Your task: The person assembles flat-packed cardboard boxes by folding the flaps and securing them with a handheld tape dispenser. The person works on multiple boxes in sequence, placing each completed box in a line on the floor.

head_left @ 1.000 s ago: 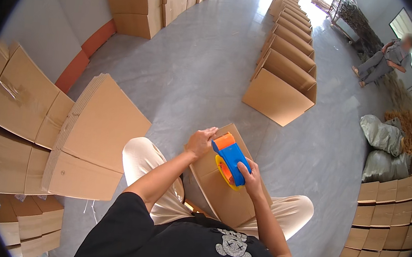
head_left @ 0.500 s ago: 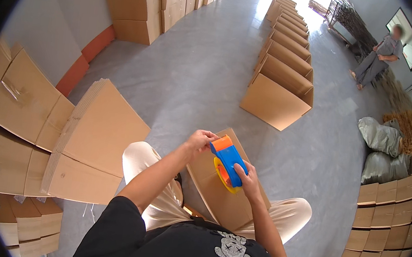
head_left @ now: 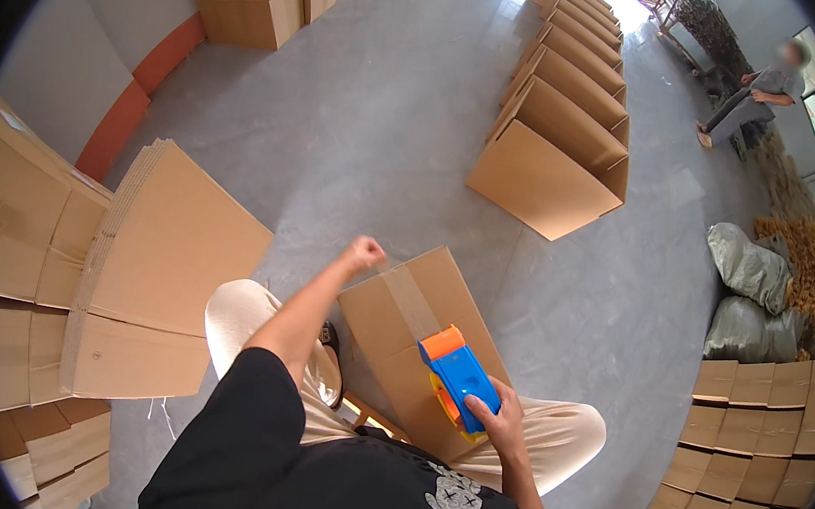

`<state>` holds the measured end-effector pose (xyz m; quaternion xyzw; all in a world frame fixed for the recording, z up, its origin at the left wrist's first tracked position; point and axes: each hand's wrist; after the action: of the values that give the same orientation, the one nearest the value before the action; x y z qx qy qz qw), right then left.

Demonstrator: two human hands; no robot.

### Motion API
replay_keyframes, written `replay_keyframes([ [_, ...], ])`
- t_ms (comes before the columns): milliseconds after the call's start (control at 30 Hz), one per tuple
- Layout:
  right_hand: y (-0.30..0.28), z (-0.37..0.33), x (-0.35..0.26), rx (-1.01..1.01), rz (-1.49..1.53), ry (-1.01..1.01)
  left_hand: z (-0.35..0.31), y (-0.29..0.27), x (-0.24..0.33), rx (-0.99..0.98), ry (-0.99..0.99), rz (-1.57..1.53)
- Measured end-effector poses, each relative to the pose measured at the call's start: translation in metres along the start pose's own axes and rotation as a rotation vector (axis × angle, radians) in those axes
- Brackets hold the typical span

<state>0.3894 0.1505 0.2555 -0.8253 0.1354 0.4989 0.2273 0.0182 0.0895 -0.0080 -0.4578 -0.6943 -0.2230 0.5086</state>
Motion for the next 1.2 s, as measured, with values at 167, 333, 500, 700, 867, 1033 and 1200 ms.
replay_keyframes([
  [167, -0.004, -0.003, -0.01, 0.06, -0.029, -0.059, -0.017, 0.022, -0.001, -0.204, -0.145, 0.175],
  [333, -0.004, 0.002, -0.002, 0.048, -0.028, -0.11, 0.005, -0.006, -0.044, -0.129, -0.056, 0.655],
  [500, -0.006, 0.0, -0.002, -0.007, 0.07, -0.013, -0.089, 0.016, 0.138, -0.215, 0.001, 0.004],
  [700, -0.043, -0.058, 0.005, -0.117, -0.046, 0.184, -0.119, 0.026, 0.13, -0.041, 0.183, 0.519],
  [867, -0.066, -0.109, 0.03, -0.123, 0.033, 0.406, -0.123, 0.037, 0.138, 0.031, 0.31, 0.605],
  [1033, -0.041, -0.115, 0.04, 0.052, 0.09, 0.227, -0.13, 0.039, 0.142, 0.098, 0.316, 0.612],
  [1200, -0.028, -0.105, 0.041, 0.127, 0.0, 0.109, -0.117, 0.03, 0.167, 0.104, 0.063, 0.71],
])
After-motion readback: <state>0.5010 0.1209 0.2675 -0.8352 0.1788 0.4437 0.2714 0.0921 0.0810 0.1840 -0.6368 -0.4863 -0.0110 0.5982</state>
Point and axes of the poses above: each hand's wrist, its own z-axis towards the middle knuckle, its own y-axis out of the palm, x = y × z, and after that the axes turned 4 degrees about -z, right-handed
